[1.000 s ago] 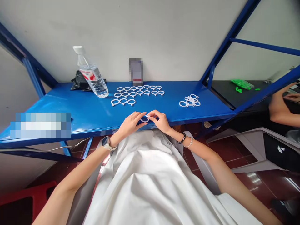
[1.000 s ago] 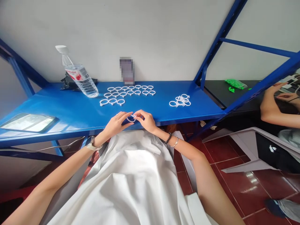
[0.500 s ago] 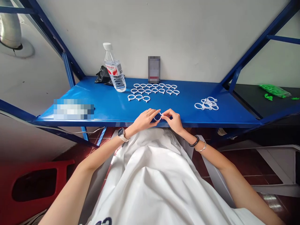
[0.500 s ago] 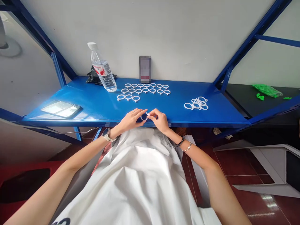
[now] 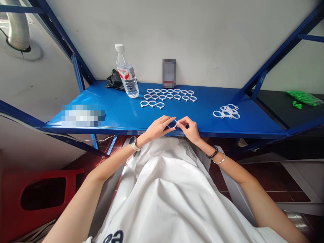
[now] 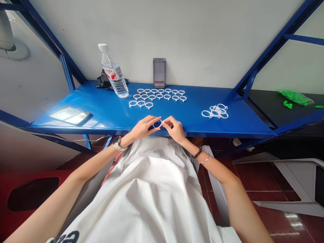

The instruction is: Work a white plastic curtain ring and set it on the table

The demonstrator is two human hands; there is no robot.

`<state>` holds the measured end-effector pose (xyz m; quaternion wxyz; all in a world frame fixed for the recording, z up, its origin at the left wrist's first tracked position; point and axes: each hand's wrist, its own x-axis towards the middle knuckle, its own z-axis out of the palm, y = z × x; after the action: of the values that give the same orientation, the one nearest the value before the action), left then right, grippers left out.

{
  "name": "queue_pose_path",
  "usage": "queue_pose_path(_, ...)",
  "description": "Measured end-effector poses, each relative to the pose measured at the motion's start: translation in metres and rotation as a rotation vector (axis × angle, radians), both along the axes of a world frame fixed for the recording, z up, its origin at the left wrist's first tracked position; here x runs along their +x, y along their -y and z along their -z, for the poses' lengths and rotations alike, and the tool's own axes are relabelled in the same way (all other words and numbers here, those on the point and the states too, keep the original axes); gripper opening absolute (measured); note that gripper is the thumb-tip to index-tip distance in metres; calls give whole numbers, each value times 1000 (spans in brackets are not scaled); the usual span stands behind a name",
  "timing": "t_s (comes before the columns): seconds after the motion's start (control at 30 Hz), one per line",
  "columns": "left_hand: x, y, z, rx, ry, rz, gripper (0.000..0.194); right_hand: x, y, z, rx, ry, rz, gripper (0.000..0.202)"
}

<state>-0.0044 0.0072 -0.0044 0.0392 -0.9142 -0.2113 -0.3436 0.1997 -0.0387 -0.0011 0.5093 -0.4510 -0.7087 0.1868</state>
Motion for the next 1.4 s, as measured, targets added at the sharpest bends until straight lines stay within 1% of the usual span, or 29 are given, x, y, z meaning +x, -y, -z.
queue_pose_path(0.13,0,0,0,-55,11,-13,51,0,0,0,16,47,-10,26)
queue_pose_path(0.33,0,0,1,-92,5,-25,51,1,1,2,39,102,-3,26)
queue_pose_path(0.6,0,1,0,-86,11,-30,47,1,2,5,46,190,69,31)
queue_pose_path(0.73,0,0,1,-90,0,-35,50,0,2,5,49,200,84,30)
queue_pose_path(0.9,0,0,3,-67,-20,-51,54,0,1,6,33,203,89,30)
queue_pose_path(1.0,0,0,2,-45,-27,-48,53,1,1,7,40,219,93,28)
queue_pose_path(1.2,-1,1,1,-70,-68,-60,54,2,1,8,65,227,82,21)
queue_pose_path(1.4,0,1,1,-39,-65,-61,54,2,0,10,43,244,91,26)
